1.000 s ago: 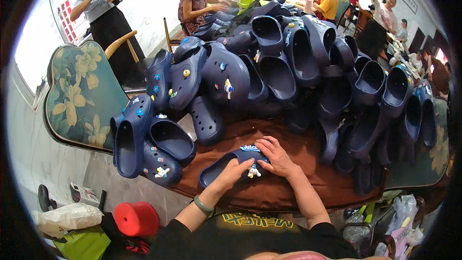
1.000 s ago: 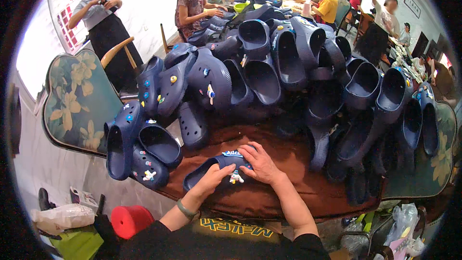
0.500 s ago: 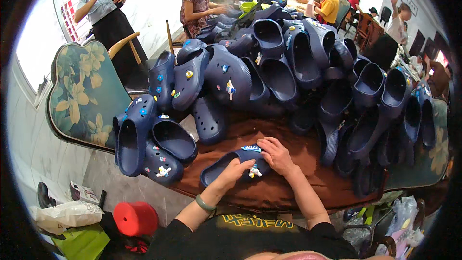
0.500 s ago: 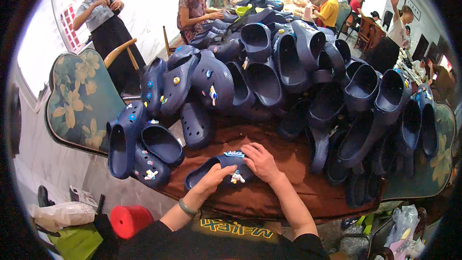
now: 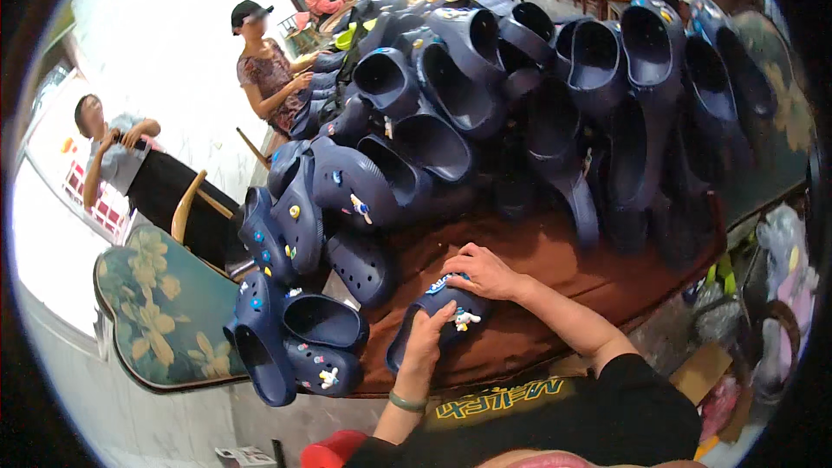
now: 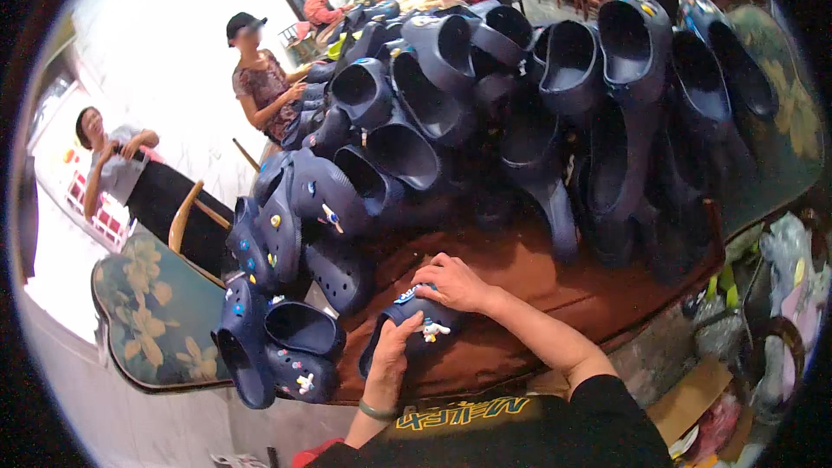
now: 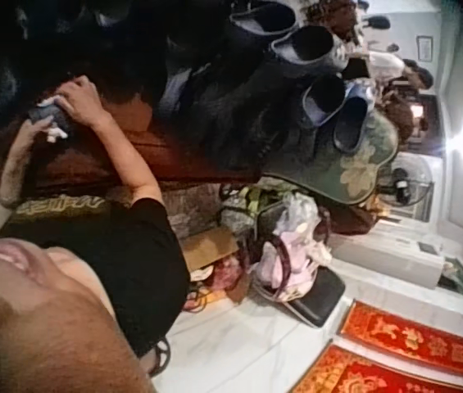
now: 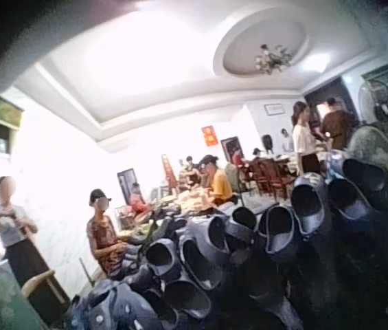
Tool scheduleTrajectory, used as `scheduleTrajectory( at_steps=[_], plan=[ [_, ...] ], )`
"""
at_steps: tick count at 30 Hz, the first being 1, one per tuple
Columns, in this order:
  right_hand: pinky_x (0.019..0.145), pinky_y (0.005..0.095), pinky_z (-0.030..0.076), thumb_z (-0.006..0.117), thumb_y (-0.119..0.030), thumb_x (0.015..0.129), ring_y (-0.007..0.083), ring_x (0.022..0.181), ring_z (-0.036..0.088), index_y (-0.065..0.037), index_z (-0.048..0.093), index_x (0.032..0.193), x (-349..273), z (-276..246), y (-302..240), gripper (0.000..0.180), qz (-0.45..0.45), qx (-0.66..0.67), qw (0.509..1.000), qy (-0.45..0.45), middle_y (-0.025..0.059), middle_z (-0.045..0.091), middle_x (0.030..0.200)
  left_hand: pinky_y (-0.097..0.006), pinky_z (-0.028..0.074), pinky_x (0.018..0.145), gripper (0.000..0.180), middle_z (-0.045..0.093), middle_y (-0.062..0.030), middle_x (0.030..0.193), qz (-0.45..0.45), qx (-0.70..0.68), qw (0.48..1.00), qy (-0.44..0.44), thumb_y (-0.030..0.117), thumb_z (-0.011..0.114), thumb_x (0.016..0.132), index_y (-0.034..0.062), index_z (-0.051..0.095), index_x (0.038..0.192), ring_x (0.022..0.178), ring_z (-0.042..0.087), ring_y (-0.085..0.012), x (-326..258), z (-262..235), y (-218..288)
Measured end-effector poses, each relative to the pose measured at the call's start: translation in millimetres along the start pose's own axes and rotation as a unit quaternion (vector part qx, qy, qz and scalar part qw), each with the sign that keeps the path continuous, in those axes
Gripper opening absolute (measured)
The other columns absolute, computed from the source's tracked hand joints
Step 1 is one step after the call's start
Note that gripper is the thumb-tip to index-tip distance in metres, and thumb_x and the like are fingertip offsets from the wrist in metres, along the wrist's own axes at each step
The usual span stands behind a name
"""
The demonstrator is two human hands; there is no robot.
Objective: The worker is attaching small decorative charms and tags to blue rubber clogs at a manufacturing station.
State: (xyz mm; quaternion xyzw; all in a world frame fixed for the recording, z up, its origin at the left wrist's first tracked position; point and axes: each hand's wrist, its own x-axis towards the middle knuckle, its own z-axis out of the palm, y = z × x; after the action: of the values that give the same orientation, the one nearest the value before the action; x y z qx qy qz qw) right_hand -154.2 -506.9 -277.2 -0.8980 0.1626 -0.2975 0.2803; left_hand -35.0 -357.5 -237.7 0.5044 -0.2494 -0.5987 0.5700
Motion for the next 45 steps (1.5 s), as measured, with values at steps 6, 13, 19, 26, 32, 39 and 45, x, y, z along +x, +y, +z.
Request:
scheduleTrajectory(
  at_steps=[6,13,19,26,32,39,45],
  plan=[
    [0.082,0.0392,0.044,0.059,-0.031,0.088,0.0249,0.092,0.051,-0.016,0.067,0.092,1.3,0.7,0.8,0.019,0.023,0.03,0.998,0.04,0.0015,0.064,0.089,-0.033,0.058,0.055,0.032,0.065,-0.0121,0.092,0.002,-0.005,1.0,-0.018,0.018,0.061,0.088,0.0009,0.052,0.114,0.07,0.067,-0.0218,1.8,2.0,2.4],
    [0.085,0.0398,0.04,0.055,-0.034,0.09,0.0239,0.093,0.052,-0.016,0.066,0.095,4.4,0.2,2.4,0.022,0.022,-0.043,0.999,0.01,0.0009,0.064,0.092,-0.032,0.058,0.057,0.03,0.065,-0.0104,0.093,-0.021,-0.019,0.999,-0.024,0.016,0.061,0.088,0.0022,0.053,0.114,0.073,0.067,-0.0203,7.9,-1.7,-3.2],
    [0.096,0.0388,0.036,0.051,-0.035,0.093,0.0231,0.108,0.051,-0.015,0.063,0.113,26.6,-16.6,-7.8,0.03,-0.087,-0.008,0.984,-0.156,0.0029,0.063,0.113,-0.034,0.058,0.057,0.03,0.065,-0.0105,0.094,-0.003,-0.028,0.999,-0.021,0.017,0.061,0.088,0.0029,0.053,0.114,0.073,0.067,-0.0211,-4.1,-8.8,4.2],
    [0.084,0.0393,0.043,0.055,-0.027,0.091,0.027,0.094,0.057,-0.01,0.065,0.093,31.6,-14.4,-23.2,0.02,-0.036,-0.007,0.988,-0.153,0.0067,0.064,0.095,-0.027,0.05,0.078,0.027,0.064,-0.002,0.101,0.028,-0.009,0.998,-0.05,0.016,0.062,0.088,0.0047,0.059,0.112,0.089,0.061,-0.0107,11.0,-20.7,-21.2],
    [0.076,0.0398,0.045,0.057,-0.019,0.088,0.0307,0.083,0.057,-0.008,0.062,0.087,31.8,4.3,-30.0,0.012,-0.036,-0.05,0.995,-0.08,0.0089,0.061,0.083,-0.026,0.048,0.076,0.024,0.061,0.0011,0.096,0.059,-0.002,0.998,-0.035,0.016,0.063,0.088,0.0056,0.058,0.109,0.086,0.058,-0.0086,8.4,-28.3,-28.6],
    [0.081,0.0389,0.044,0.053,-0.031,0.091,0.0244,0.088,0.058,-0.012,0.067,0.094,27.5,-9.3,-18.3,0.023,-0.094,-0.055,0.99,-0.091,0.0039,0.065,0.094,-0.026,0.049,0.075,0.024,0.063,-0.0007,0.096,0.003,-0.005,0.999,-0.046,0.015,0.062,0.088,0.0055,0.058,0.11,0.086,0.061,-0.0092,13.3,-16.1,-18.0],
    [0.082,0.042,0.046,0.049,-0.035,0.093,0.0276,0.085,0.062,-0.01,0.066,0.085,33.2,6.6,-23.5,0.031,0.003,-0.067,0.996,-0.06,0.0082,0.066,0.084,-0.027,0.053,0.074,0.026,0.065,-0.004,0.099,0.005,-0.021,1.0,-0.004,0.011,0.063,0.087,0.003,0.058,0.111,0.086,0.065,-0.0138,9.6,-14.5,-13.0]
  ],
)
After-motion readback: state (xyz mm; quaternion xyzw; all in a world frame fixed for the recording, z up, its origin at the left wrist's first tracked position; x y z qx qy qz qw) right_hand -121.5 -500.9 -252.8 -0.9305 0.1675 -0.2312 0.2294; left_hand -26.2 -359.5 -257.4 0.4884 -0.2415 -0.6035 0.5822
